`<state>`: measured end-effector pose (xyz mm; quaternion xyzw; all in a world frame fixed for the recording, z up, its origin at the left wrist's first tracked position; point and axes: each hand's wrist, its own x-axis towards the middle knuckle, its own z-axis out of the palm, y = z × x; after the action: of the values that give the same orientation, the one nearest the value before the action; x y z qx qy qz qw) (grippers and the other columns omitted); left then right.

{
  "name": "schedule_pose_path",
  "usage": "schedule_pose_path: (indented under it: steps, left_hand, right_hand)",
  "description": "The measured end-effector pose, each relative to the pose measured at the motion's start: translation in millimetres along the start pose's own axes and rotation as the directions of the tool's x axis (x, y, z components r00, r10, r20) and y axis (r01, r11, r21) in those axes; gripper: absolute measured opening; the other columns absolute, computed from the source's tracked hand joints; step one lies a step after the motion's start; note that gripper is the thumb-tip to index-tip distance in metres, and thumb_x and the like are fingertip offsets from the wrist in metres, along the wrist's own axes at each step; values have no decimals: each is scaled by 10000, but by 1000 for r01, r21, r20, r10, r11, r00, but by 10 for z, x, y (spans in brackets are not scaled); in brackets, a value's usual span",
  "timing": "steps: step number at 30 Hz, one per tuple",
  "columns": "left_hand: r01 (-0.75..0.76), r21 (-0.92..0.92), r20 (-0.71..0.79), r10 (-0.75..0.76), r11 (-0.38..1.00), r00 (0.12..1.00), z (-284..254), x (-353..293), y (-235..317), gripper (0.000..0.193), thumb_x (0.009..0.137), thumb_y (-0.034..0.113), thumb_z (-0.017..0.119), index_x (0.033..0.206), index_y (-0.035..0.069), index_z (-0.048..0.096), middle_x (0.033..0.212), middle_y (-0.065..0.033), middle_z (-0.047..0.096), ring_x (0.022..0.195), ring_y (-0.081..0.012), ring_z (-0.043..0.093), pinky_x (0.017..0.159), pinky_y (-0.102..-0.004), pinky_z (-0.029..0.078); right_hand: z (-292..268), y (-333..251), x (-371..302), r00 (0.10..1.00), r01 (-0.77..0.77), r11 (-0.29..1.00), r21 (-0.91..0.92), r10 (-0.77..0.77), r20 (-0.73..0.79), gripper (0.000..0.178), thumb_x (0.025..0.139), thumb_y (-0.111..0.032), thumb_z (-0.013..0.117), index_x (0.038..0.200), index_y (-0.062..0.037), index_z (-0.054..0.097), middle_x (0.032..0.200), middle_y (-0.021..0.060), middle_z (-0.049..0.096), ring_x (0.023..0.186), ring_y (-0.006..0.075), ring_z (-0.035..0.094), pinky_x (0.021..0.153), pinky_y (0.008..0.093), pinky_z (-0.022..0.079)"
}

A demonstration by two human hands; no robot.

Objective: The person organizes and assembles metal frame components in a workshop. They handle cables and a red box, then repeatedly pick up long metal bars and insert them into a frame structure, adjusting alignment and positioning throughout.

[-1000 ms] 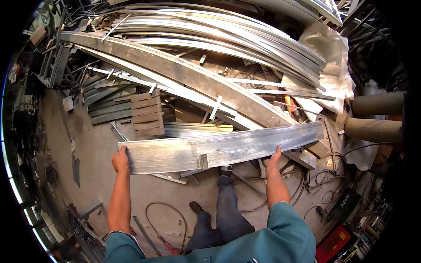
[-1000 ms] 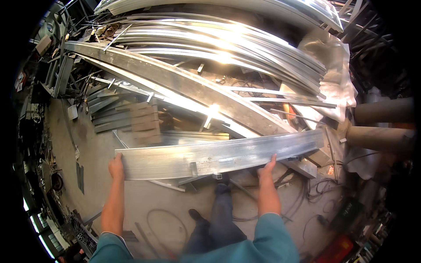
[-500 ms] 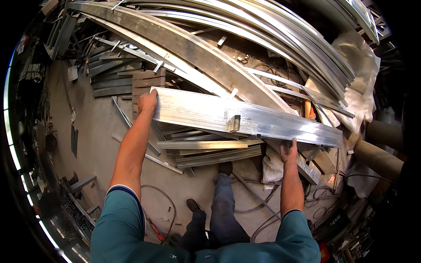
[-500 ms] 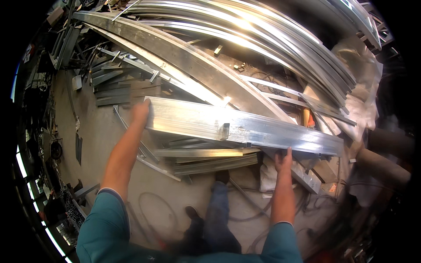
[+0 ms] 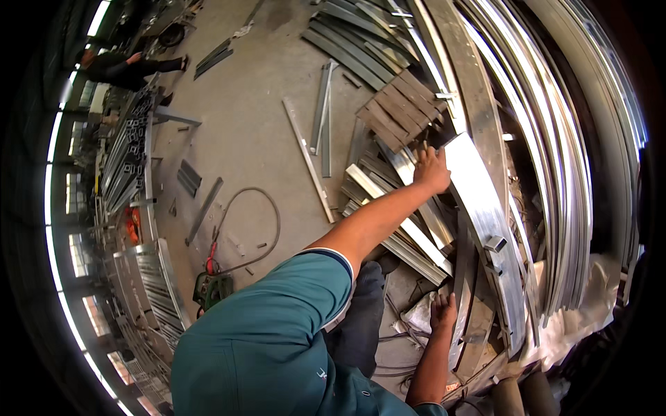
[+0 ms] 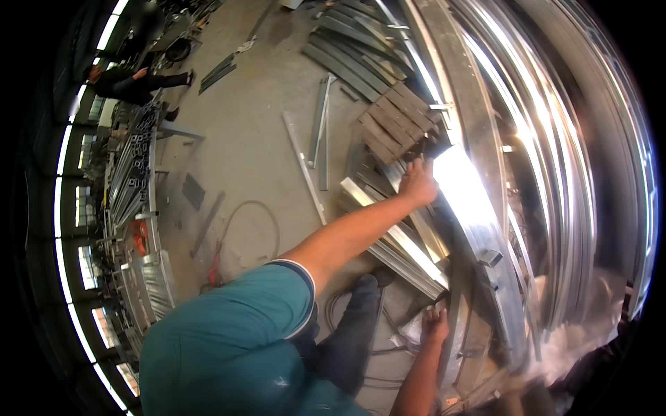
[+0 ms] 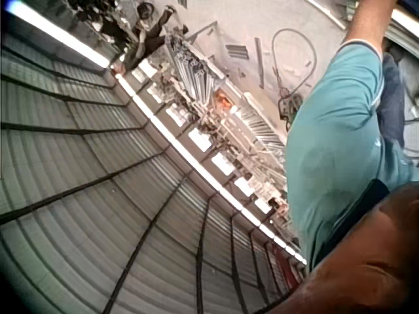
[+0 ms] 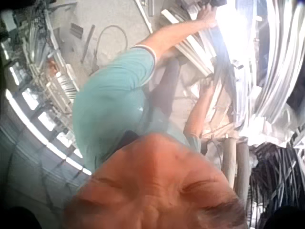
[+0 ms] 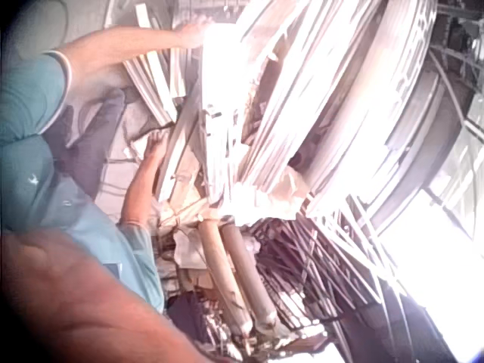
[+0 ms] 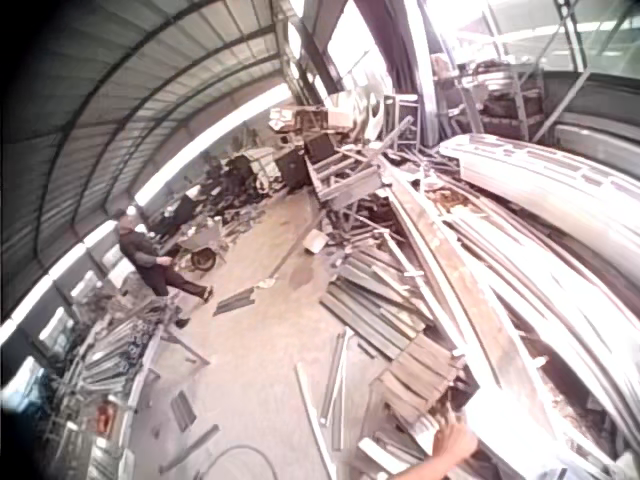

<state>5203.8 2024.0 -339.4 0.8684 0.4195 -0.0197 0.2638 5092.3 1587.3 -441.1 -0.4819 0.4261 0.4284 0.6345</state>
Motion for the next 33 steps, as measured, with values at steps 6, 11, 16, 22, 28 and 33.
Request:
schedule_pose_path:
  steps: [6, 11, 16, 22, 28, 33]
  left_hand:
    - [202, -284, 270, -124, 937, 955, -992, -2422, -1279, 467, 849, 288, 642, 1246, 53, 576, 1212, -200, 580, 1184, -368, 546, 970, -459, 480]
    - [593, -155, 305, -532, 790, 790, -1655, -4759, -2888, 437, 826, 328, 635, 1102, -11, 635, 1136, -243, 657, 1093, -400, 624, 943, -477, 503]
    - [770, -383, 98, -807, 510, 583, -1898, -6999, -4085, 438, 803, 326, 628, 1083, -11, 643, 1072, -251, 680, 1038, -409, 647, 909, -477, 515]
    - [738, -643, 20, -959, 206, 284, -1772, -9015, -4405, 456, 783, 322, 628, 1112, 11, 685, 1087, -226, 692, 1047, -379, 654, 921, -428, 516]
    - [407, -906, 171, -979, -114, 107, -1462, -10098, -4381, 472, 782, 271, 680, 1148, -26, 668, 975, -206, 715, 851, -268, 710, 749, -372, 552]
    - [0, -973, 230, -971, -231, 63, -1898, -10219, -4435, 520, 815, 242, 669, 1239, -53, 608, 883, -145, 696, 733, -181, 667, 625, -308, 517]
  right_hand:
    - [-148, 477, -318, 878, 301, 658, -691, 92, 470, 232, 1001, -315, 416, 1153, -206, 554, 1001, 63, 558, 841, 252, 492, 680, 353, 404]
    - [-132, 548, -129, 753, 641, 110, -760, 101, 650, 211, 914, -240, 551, 1080, -114, 585, 858, 61, 575, 777, 234, 545, 604, 324, 422]
    - [835, 877, -482, 836, 369, 454, -811, 219, 503, 262, 963, -339, 565, 819, -139, 476, 668, 21, 428, 585, 183, 443, 471, 331, 330]
    - [1953, 2173, -1234, 540, 830, -100, -548, 389, 746, 278, 967, -323, 540, 962, -48, 584, 814, 101, 605, 697, 235, 569, 558, 352, 457]
    - [3059, 4223, -1989, 464, 849, -96, -520, 608, 644, 289, 958, -256, 542, 1094, -13, 623, 902, 107, 675, 762, 216, 640, 598, 344, 500]
    - [3626, 5638, -4310, 631, 588, -22, -809, 638, 441, 238, 922, -143, 603, 1123, -17, 611, 921, 73, 656, 779, 165, 647, 602, 270, 508]
